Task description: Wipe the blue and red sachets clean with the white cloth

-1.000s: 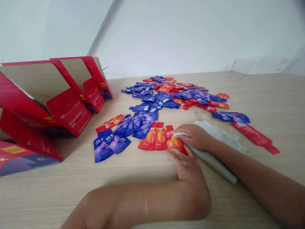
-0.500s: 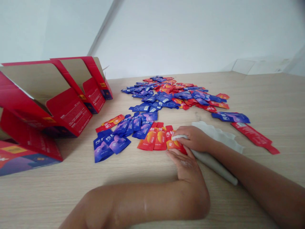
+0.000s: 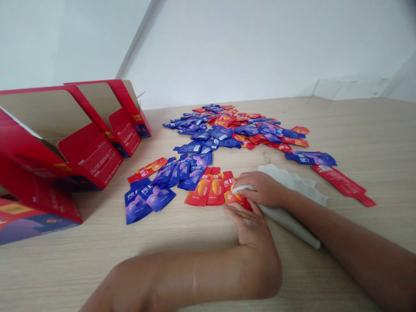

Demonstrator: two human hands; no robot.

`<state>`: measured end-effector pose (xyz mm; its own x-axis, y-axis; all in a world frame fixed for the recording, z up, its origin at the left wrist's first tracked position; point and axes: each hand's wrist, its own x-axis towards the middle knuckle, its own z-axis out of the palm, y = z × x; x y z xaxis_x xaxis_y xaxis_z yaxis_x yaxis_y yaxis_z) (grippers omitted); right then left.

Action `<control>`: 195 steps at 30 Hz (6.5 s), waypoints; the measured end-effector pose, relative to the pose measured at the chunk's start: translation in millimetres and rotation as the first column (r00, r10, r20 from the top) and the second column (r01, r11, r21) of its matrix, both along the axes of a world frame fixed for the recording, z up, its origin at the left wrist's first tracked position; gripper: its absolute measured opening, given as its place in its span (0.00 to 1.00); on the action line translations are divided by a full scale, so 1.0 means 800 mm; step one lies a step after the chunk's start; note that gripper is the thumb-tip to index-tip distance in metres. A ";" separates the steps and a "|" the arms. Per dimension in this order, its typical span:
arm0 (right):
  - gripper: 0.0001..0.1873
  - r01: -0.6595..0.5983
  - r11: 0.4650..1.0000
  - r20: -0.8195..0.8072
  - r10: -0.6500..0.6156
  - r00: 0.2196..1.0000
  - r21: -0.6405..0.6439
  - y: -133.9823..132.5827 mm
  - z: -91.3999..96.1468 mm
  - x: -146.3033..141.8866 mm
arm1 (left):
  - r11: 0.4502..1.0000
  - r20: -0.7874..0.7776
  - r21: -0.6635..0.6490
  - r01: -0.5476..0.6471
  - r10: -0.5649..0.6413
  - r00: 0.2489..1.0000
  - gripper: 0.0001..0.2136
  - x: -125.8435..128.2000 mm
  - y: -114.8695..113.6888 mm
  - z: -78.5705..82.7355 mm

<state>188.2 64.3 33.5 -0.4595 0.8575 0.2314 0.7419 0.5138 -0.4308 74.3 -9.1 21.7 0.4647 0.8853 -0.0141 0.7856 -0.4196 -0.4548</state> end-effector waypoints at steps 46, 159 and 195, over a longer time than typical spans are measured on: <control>0.13 0.059 0.997 0.062 -0.061 0.996 0.044 0.004 -0.007 -0.005 | 1.000 -0.055 -0.016 0.017 -0.018 0.998 0.23 -0.001 0.001 -0.002; 0.13 0.164 0.986 0.137 -0.167 0.976 0.030 0.008 -0.002 0.001 | 1.000 -0.140 -0.030 0.005 -0.009 0.990 0.24 0.000 0.002 -0.002; 0.14 -0.016 1.000 0.144 0.014 0.990 0.010 -0.007 0.009 -0.010 | 1.000 0.032 0.006 -0.012 0.012 0.999 0.21 -0.001 0.003 -0.002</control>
<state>180.5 58.6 40.5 -0.5015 0.8479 0.1719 0.7878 0.5297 -0.3144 73.9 -7.0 19.7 0.4545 0.8907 0.0063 0.8047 -0.4075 -0.4317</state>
